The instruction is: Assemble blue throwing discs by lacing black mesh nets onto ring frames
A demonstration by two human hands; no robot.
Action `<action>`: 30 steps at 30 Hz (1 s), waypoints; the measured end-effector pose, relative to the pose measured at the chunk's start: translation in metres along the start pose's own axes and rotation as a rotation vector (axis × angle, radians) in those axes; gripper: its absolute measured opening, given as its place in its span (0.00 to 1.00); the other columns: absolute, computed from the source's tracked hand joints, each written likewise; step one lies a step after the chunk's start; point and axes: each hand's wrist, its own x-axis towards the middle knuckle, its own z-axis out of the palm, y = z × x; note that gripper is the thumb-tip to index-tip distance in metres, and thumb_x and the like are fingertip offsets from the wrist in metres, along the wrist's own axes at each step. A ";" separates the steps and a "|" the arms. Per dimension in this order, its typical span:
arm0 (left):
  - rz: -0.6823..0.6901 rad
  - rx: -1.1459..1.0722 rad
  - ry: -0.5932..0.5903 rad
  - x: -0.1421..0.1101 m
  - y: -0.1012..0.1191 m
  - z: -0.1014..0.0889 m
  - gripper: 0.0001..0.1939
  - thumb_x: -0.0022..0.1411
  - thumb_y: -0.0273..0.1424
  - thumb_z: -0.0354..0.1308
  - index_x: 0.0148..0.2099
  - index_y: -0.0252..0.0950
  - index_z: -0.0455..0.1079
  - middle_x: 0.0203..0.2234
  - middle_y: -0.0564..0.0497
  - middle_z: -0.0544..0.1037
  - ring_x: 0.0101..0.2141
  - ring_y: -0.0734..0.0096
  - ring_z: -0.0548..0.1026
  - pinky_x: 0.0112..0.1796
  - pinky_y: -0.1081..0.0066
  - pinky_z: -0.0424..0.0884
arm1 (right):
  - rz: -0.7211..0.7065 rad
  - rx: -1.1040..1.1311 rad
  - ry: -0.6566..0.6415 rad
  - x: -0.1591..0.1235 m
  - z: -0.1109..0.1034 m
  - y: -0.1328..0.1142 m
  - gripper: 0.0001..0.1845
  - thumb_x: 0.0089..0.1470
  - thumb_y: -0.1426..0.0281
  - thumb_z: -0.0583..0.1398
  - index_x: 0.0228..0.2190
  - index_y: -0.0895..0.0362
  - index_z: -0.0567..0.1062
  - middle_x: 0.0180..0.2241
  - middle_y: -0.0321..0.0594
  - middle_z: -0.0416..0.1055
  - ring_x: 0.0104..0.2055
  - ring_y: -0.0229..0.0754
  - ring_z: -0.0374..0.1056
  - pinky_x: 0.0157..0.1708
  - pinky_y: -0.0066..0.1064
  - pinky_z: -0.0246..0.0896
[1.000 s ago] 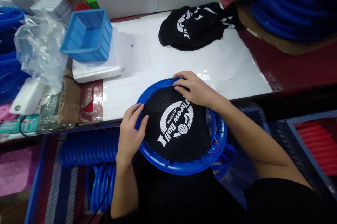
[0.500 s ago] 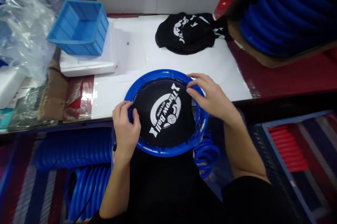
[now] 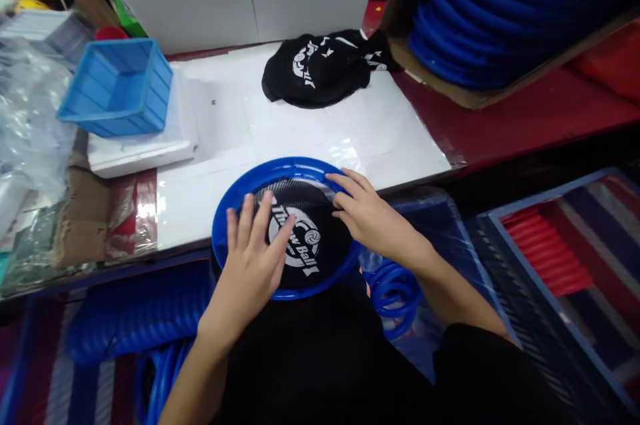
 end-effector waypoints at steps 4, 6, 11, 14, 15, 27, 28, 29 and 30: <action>0.197 0.038 -0.034 0.044 -0.023 0.009 0.22 0.69 0.24 0.60 0.64 0.40 0.70 0.76 0.37 0.55 0.75 0.39 0.51 0.69 0.28 0.52 | -0.191 0.047 -0.033 0.024 0.001 0.003 0.20 0.61 0.84 0.54 0.45 0.57 0.80 0.67 0.51 0.68 0.75 0.59 0.54 0.70 0.64 0.61; 0.212 0.050 -0.034 0.059 -0.035 0.012 0.11 0.71 0.27 0.60 0.54 0.36 0.75 0.74 0.34 0.60 0.73 0.38 0.57 0.68 0.31 0.57 | -0.248 0.043 -0.027 0.034 0.005 0.007 0.18 0.63 0.83 0.54 0.46 0.58 0.79 0.67 0.52 0.68 0.75 0.58 0.55 0.71 0.62 0.61; 0.116 -0.076 -0.004 0.066 -0.059 0.007 0.05 0.72 0.28 0.59 0.46 0.34 0.76 0.67 0.33 0.70 0.66 0.45 0.70 0.62 0.42 0.72 | -0.271 0.030 0.019 0.040 0.011 0.013 0.09 0.67 0.74 0.57 0.40 0.59 0.79 0.67 0.57 0.67 0.73 0.62 0.57 0.70 0.65 0.62; 0.076 -0.232 0.039 0.063 -0.068 0.007 0.06 0.73 0.27 0.58 0.47 0.36 0.77 0.64 0.38 0.74 0.64 0.50 0.73 0.61 0.44 0.74 | -0.238 0.017 0.012 0.036 0.010 0.012 0.10 0.69 0.69 0.58 0.38 0.58 0.79 0.69 0.58 0.64 0.74 0.64 0.56 0.70 0.66 0.59; 0.068 -0.275 0.063 0.062 -0.070 0.008 0.06 0.73 0.27 0.58 0.47 0.37 0.77 0.62 0.40 0.76 0.64 0.51 0.74 0.61 0.44 0.74 | -0.227 0.025 0.008 0.035 0.010 0.012 0.10 0.69 0.68 0.59 0.38 0.58 0.79 0.70 0.58 0.62 0.74 0.64 0.55 0.70 0.66 0.59; 0.082 -0.419 -0.007 0.071 -0.091 -0.004 0.08 0.73 0.32 0.61 0.44 0.39 0.82 0.40 0.46 0.84 0.48 0.60 0.83 0.54 0.54 0.80 | -0.086 0.462 0.124 0.040 0.015 0.033 0.04 0.65 0.66 0.64 0.36 0.52 0.77 0.50 0.44 0.81 0.57 0.52 0.76 0.59 0.55 0.71; 0.101 -0.427 -0.025 0.070 -0.092 -0.005 0.09 0.73 0.32 0.60 0.44 0.40 0.82 0.41 0.47 0.84 0.49 0.60 0.83 0.57 0.54 0.79 | -0.087 0.465 0.131 0.040 0.015 0.034 0.04 0.65 0.66 0.64 0.36 0.52 0.77 0.50 0.44 0.81 0.57 0.52 0.76 0.59 0.54 0.72; 0.125 -0.427 -0.036 0.068 -0.093 -0.005 0.09 0.74 0.32 0.59 0.45 0.41 0.82 0.42 0.47 0.84 0.49 0.61 0.83 0.58 0.54 0.78 | -0.096 0.463 0.136 0.040 0.016 0.034 0.04 0.65 0.66 0.64 0.35 0.52 0.78 0.50 0.44 0.80 0.57 0.52 0.76 0.59 0.53 0.72; 0.152 -0.417 -0.038 0.066 -0.094 -0.005 0.10 0.74 0.31 0.58 0.46 0.41 0.82 0.43 0.47 0.84 0.51 0.62 0.83 0.59 0.54 0.78 | -0.109 0.457 0.138 0.039 0.016 0.034 0.05 0.65 0.66 0.63 0.35 0.52 0.78 0.52 0.45 0.80 0.58 0.52 0.75 0.59 0.53 0.71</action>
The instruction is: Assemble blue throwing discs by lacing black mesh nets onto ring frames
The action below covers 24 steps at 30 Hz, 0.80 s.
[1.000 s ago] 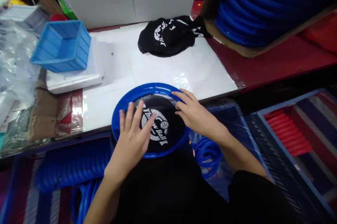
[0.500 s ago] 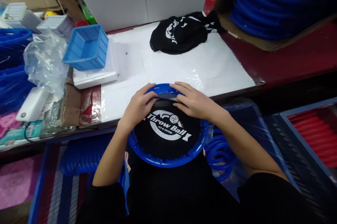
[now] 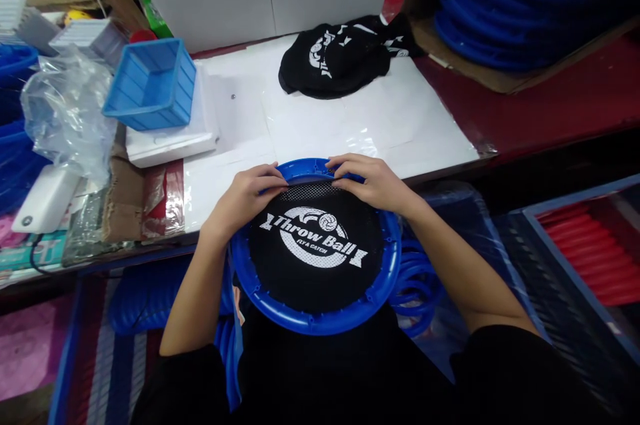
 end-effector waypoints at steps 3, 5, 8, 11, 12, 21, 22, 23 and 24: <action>0.059 0.075 -0.004 -0.007 -0.001 0.004 0.10 0.76 0.30 0.56 0.48 0.40 0.81 0.50 0.45 0.83 0.60 0.57 0.78 0.60 0.51 0.78 | -0.029 -0.027 -0.019 -0.002 0.000 -0.001 0.05 0.66 0.67 0.62 0.38 0.52 0.79 0.55 0.46 0.77 0.59 0.52 0.74 0.60 0.53 0.70; 0.084 0.119 -0.010 -0.010 -0.001 0.008 0.10 0.76 0.29 0.56 0.50 0.38 0.80 0.53 0.44 0.82 0.65 0.53 0.73 0.60 0.48 0.77 | -0.031 -0.044 -0.043 -0.002 0.000 -0.002 0.06 0.66 0.67 0.62 0.43 0.51 0.79 0.56 0.46 0.76 0.60 0.52 0.73 0.60 0.54 0.70; 0.122 0.162 -0.001 -0.013 -0.002 0.012 0.10 0.76 0.27 0.55 0.51 0.36 0.78 0.52 0.43 0.82 0.66 0.51 0.72 0.61 0.45 0.76 | -0.044 -0.063 -0.045 -0.002 0.002 -0.002 0.08 0.66 0.67 0.62 0.47 0.51 0.78 0.56 0.47 0.76 0.60 0.52 0.73 0.60 0.54 0.71; 0.157 0.197 0.021 -0.012 -0.003 0.012 0.10 0.76 0.26 0.55 0.51 0.36 0.78 0.51 0.43 0.82 0.64 0.50 0.73 0.59 0.45 0.78 | -0.069 -0.073 -0.005 -0.002 0.004 -0.001 0.08 0.66 0.67 0.63 0.46 0.52 0.77 0.55 0.49 0.76 0.59 0.53 0.73 0.59 0.55 0.72; 0.164 0.205 0.027 -0.012 -0.003 0.012 0.09 0.75 0.26 0.56 0.51 0.36 0.77 0.50 0.43 0.83 0.64 0.50 0.73 0.59 0.45 0.78 | -0.075 -0.077 0.003 -0.003 0.005 -0.001 0.08 0.66 0.67 0.63 0.47 0.53 0.77 0.55 0.50 0.76 0.59 0.53 0.73 0.59 0.55 0.72; 0.149 0.154 0.069 -0.006 -0.003 0.015 0.07 0.74 0.26 0.58 0.48 0.36 0.77 0.45 0.44 0.83 0.58 0.54 0.77 0.56 0.47 0.80 | -0.070 -0.143 -0.033 0.000 0.005 -0.003 0.07 0.68 0.67 0.62 0.47 0.53 0.77 0.54 0.51 0.74 0.58 0.54 0.73 0.58 0.54 0.73; 0.148 0.140 0.072 -0.006 -0.004 0.015 0.06 0.74 0.26 0.59 0.48 0.36 0.77 0.44 0.45 0.83 0.57 0.54 0.78 0.55 0.48 0.80 | -0.066 -0.150 -0.038 0.000 0.006 -0.003 0.07 0.68 0.67 0.61 0.46 0.53 0.77 0.53 0.51 0.74 0.58 0.54 0.73 0.58 0.55 0.73; 0.150 0.127 0.074 -0.006 -0.004 0.014 0.06 0.74 0.26 0.59 0.48 0.36 0.77 0.44 0.45 0.83 0.56 0.55 0.78 0.55 0.48 0.80 | -0.064 -0.153 -0.042 0.001 0.006 -0.003 0.07 0.68 0.67 0.61 0.46 0.53 0.77 0.53 0.51 0.74 0.58 0.54 0.72 0.58 0.55 0.72; 0.153 0.117 0.075 -0.006 -0.005 0.014 0.05 0.73 0.26 0.59 0.48 0.36 0.77 0.44 0.45 0.83 0.56 0.55 0.78 0.55 0.49 0.80 | -0.065 -0.152 -0.043 0.001 0.005 -0.002 0.07 0.68 0.67 0.61 0.46 0.53 0.77 0.53 0.51 0.74 0.58 0.54 0.72 0.58 0.55 0.72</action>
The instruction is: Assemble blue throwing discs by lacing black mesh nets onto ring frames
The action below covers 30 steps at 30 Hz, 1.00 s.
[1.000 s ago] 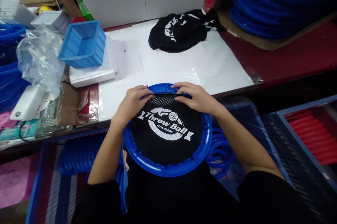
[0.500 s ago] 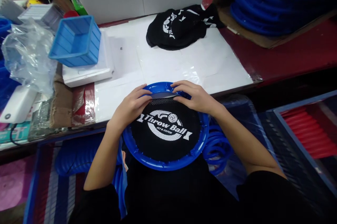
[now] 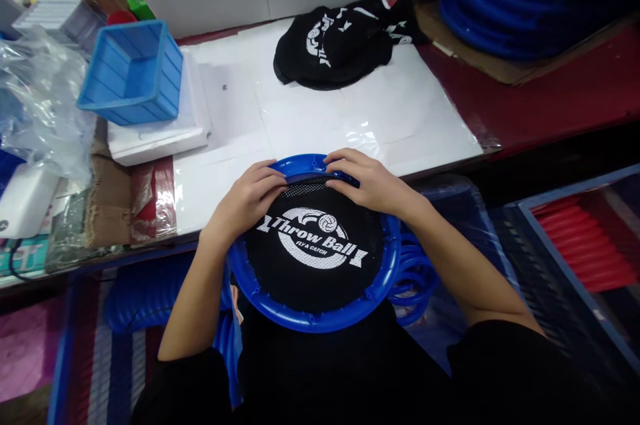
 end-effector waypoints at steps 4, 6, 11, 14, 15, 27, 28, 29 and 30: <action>0.034 -0.003 0.073 -0.003 -0.001 0.000 0.07 0.72 0.24 0.61 0.50 0.37 0.77 0.54 0.43 0.79 0.61 0.54 0.75 0.58 0.48 0.79 | -0.008 0.033 -0.002 0.000 -0.002 0.000 0.06 0.68 0.67 0.61 0.45 0.54 0.77 0.53 0.51 0.74 0.58 0.54 0.72 0.58 0.54 0.72; 0.052 0.011 0.143 -0.005 -0.001 0.000 0.08 0.70 0.24 0.63 0.49 0.38 0.77 0.55 0.43 0.77 0.61 0.54 0.75 0.57 0.48 0.79 | -0.009 0.043 0.001 0.000 -0.003 0.000 0.06 0.68 0.67 0.61 0.44 0.53 0.76 0.54 0.51 0.74 0.58 0.54 0.72 0.58 0.54 0.72; 0.019 0.056 0.159 -0.006 0.002 -0.001 0.04 0.70 0.25 0.65 0.46 0.37 0.76 0.42 0.47 0.76 0.47 0.62 0.79 0.47 0.59 0.82 | -0.027 0.063 0.057 -0.002 -0.002 -0.003 0.05 0.67 0.68 0.62 0.44 0.52 0.73 0.54 0.49 0.73 0.57 0.53 0.72 0.57 0.53 0.72; -0.024 0.062 0.112 -0.006 0.003 -0.003 0.01 0.70 0.27 0.64 0.43 0.37 0.74 0.40 0.47 0.76 0.43 0.65 0.79 0.45 0.62 0.81 | -0.026 0.077 0.034 -0.002 -0.002 -0.003 0.03 0.66 0.68 0.62 0.42 0.51 0.72 0.55 0.48 0.72 0.59 0.53 0.71 0.58 0.54 0.71; -0.028 0.055 0.090 -0.006 0.002 -0.004 0.02 0.71 0.28 0.64 0.43 0.37 0.74 0.40 0.48 0.76 0.43 0.66 0.79 0.44 0.63 0.81 | -0.026 0.074 0.010 -0.003 -0.002 -0.003 0.03 0.66 0.68 0.62 0.41 0.51 0.72 0.57 0.48 0.71 0.61 0.54 0.70 0.59 0.55 0.70; -0.105 -0.077 0.129 0.001 0.002 -0.011 0.04 0.70 0.25 0.61 0.43 0.39 0.76 0.40 0.49 0.78 0.41 0.66 0.80 0.43 0.62 0.79 | 0.076 0.256 -0.024 0.008 -0.009 0.003 0.05 0.67 0.64 0.62 0.38 0.50 0.76 0.51 0.43 0.78 0.55 0.52 0.74 0.57 0.51 0.69; -0.127 -0.068 0.152 0.002 0.002 -0.011 0.04 0.70 0.26 0.61 0.43 0.39 0.76 0.39 0.50 0.79 0.41 0.67 0.80 0.44 0.62 0.79 | 0.089 0.257 -0.008 0.009 -0.008 0.003 0.05 0.67 0.64 0.61 0.38 0.50 0.76 0.49 0.42 0.79 0.53 0.51 0.75 0.56 0.50 0.69; -0.150 -0.062 0.165 0.003 0.001 -0.010 0.04 0.71 0.26 0.61 0.42 0.39 0.76 0.39 0.50 0.80 0.40 0.67 0.80 0.44 0.63 0.78 | 0.096 0.251 0.012 0.010 -0.006 0.002 0.06 0.67 0.64 0.61 0.38 0.50 0.76 0.47 0.41 0.80 0.52 0.51 0.75 0.55 0.49 0.70; -0.173 -0.061 0.169 0.003 0.000 -0.009 0.04 0.71 0.27 0.61 0.42 0.39 0.77 0.38 0.51 0.81 0.40 0.67 0.80 0.44 0.63 0.78 | 0.096 0.233 0.037 0.010 -0.005 0.002 0.06 0.68 0.64 0.61 0.38 0.50 0.76 0.46 0.41 0.80 0.51 0.50 0.75 0.54 0.49 0.70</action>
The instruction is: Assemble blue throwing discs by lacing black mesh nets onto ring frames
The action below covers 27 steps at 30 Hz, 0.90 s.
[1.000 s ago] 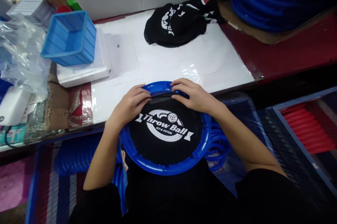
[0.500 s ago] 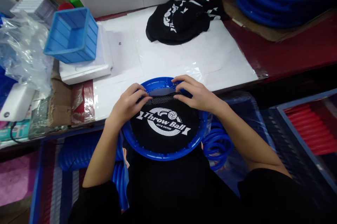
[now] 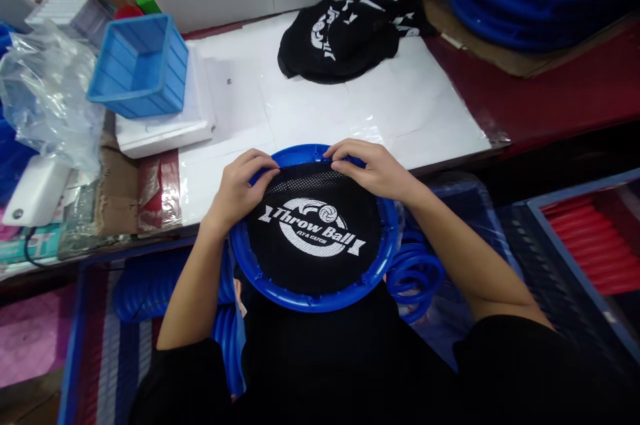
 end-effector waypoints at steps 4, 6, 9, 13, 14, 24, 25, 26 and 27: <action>-0.079 -0.015 -0.013 0.004 -0.001 0.001 0.04 0.70 0.28 0.63 0.41 0.41 0.79 0.36 0.52 0.83 0.39 0.68 0.81 0.43 0.65 0.78 | -0.027 -0.148 0.083 0.001 0.004 -0.002 0.07 0.69 0.64 0.59 0.37 0.51 0.76 0.50 0.43 0.76 0.51 0.50 0.73 0.54 0.48 0.68; -0.114 -0.033 -0.015 0.005 -0.002 0.001 0.05 0.70 0.30 0.63 0.40 0.41 0.80 0.35 0.52 0.84 0.38 0.68 0.81 0.42 0.65 0.77 | -0.002 -0.212 0.075 0.003 0.003 -0.005 0.09 0.69 0.64 0.58 0.36 0.51 0.76 0.51 0.44 0.73 0.50 0.50 0.72 0.54 0.49 0.68; -0.214 -0.085 -0.016 0.008 -0.003 0.002 0.05 0.68 0.33 0.63 0.40 0.41 0.81 0.36 0.51 0.85 0.38 0.67 0.82 0.40 0.67 0.77 | 0.064 -0.247 0.037 0.011 0.002 -0.008 0.08 0.67 0.64 0.59 0.35 0.51 0.76 0.47 0.44 0.71 0.48 0.51 0.71 0.52 0.49 0.68; -0.359 -0.197 -0.011 0.014 -0.005 0.002 0.07 0.64 0.33 0.65 0.44 0.39 0.82 0.36 0.50 0.85 0.39 0.66 0.82 0.42 0.67 0.79 | 0.116 -0.228 0.037 0.024 0.003 -0.005 0.08 0.64 0.67 0.61 0.32 0.53 0.75 0.43 0.43 0.69 0.45 0.50 0.69 0.51 0.48 0.67; -0.380 -0.225 -0.007 0.015 -0.006 0.002 0.09 0.63 0.33 0.66 0.45 0.38 0.82 0.35 0.50 0.85 0.38 0.66 0.82 0.42 0.67 0.79 | 0.129 -0.212 0.041 0.026 0.004 -0.003 0.07 0.64 0.67 0.61 0.31 0.53 0.75 0.42 0.43 0.69 0.45 0.50 0.68 0.52 0.47 0.67; -0.344 -0.222 0.093 0.010 -0.013 0.011 0.12 0.63 0.31 0.67 0.49 0.40 0.81 0.34 0.52 0.84 0.37 0.70 0.82 0.40 0.69 0.80 | 0.191 -0.135 0.074 0.031 0.008 0.013 0.08 0.63 0.63 0.62 0.33 0.52 0.75 0.42 0.43 0.70 0.45 0.49 0.68 0.50 0.46 0.66; -0.340 -0.219 0.099 0.009 -0.013 0.011 0.11 0.63 0.31 0.67 0.48 0.40 0.81 0.33 0.52 0.84 0.37 0.70 0.82 0.40 0.69 0.80 | 0.187 -0.132 0.077 0.031 0.008 0.013 0.08 0.64 0.62 0.62 0.34 0.52 0.76 0.42 0.42 0.70 0.46 0.49 0.68 0.49 0.45 0.67; -0.342 -0.219 0.099 0.009 -0.013 0.012 0.11 0.63 0.31 0.67 0.48 0.40 0.81 0.33 0.53 0.84 0.36 0.70 0.82 0.40 0.69 0.80 | 0.184 -0.131 0.084 0.030 0.009 0.014 0.07 0.64 0.63 0.62 0.34 0.52 0.76 0.42 0.42 0.70 0.46 0.49 0.68 0.49 0.45 0.67; -0.349 -0.222 0.094 0.009 -0.013 0.011 0.11 0.63 0.32 0.67 0.48 0.40 0.81 0.33 0.53 0.84 0.36 0.70 0.82 0.40 0.69 0.80 | 0.184 -0.131 0.093 0.029 0.009 0.014 0.07 0.64 0.63 0.62 0.34 0.51 0.76 0.42 0.42 0.71 0.46 0.49 0.68 0.49 0.45 0.67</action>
